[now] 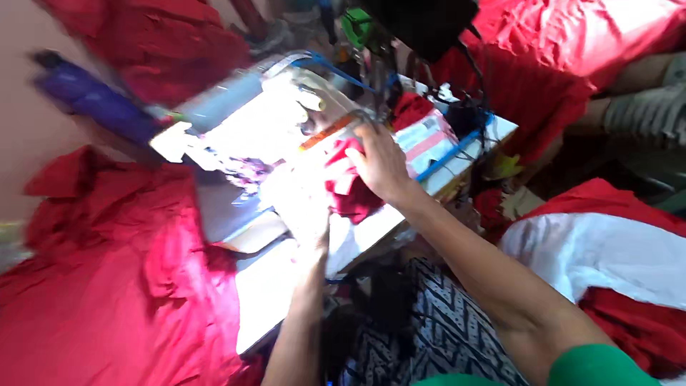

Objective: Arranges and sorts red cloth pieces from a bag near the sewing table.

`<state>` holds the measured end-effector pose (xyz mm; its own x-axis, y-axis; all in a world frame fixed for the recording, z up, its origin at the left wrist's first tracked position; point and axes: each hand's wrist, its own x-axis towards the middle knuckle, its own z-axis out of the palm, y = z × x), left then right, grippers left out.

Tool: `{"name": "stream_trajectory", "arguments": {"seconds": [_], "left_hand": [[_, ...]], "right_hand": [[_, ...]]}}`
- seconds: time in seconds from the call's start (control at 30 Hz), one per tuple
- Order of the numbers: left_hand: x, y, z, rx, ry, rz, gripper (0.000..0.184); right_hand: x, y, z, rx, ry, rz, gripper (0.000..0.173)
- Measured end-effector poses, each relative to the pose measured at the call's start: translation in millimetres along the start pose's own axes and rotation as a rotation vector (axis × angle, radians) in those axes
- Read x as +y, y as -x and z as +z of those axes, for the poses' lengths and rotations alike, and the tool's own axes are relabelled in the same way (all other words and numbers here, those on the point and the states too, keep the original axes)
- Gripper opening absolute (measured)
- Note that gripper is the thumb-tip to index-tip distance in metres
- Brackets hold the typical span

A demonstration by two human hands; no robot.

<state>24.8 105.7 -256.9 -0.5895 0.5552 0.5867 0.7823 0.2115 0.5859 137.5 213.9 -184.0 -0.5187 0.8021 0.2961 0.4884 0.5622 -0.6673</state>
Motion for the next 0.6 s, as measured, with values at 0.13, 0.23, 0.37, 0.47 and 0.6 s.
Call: {"name": "stream_trajectory", "arguments": {"seconds": [0.13,0.23,0.37,0.47,0.6], "left_hand": [[3,60,-24,-0.04,0.01,-0.045,0.055],[-6,76,-26,0.005,0.07,0.182,0.046],[49,106,-18,-0.09,0.184,0.403,0.023],[108,151,8,-0.397,0.406,0.635,0.012],[186,211,49,-0.965,0.63,1.054,0.019]], "right_hand": [[25,56,-60,0.132,-0.092,-0.288,0.032],[64,121,-133,-0.088,-0.132,-0.406,0.022],[120,217,-217,-0.283,-0.128,-0.155,0.021],[157,283,-238,-0.271,-0.139,0.155,0.025],[189,325,-226,-0.52,0.131,0.575,0.022]]}}
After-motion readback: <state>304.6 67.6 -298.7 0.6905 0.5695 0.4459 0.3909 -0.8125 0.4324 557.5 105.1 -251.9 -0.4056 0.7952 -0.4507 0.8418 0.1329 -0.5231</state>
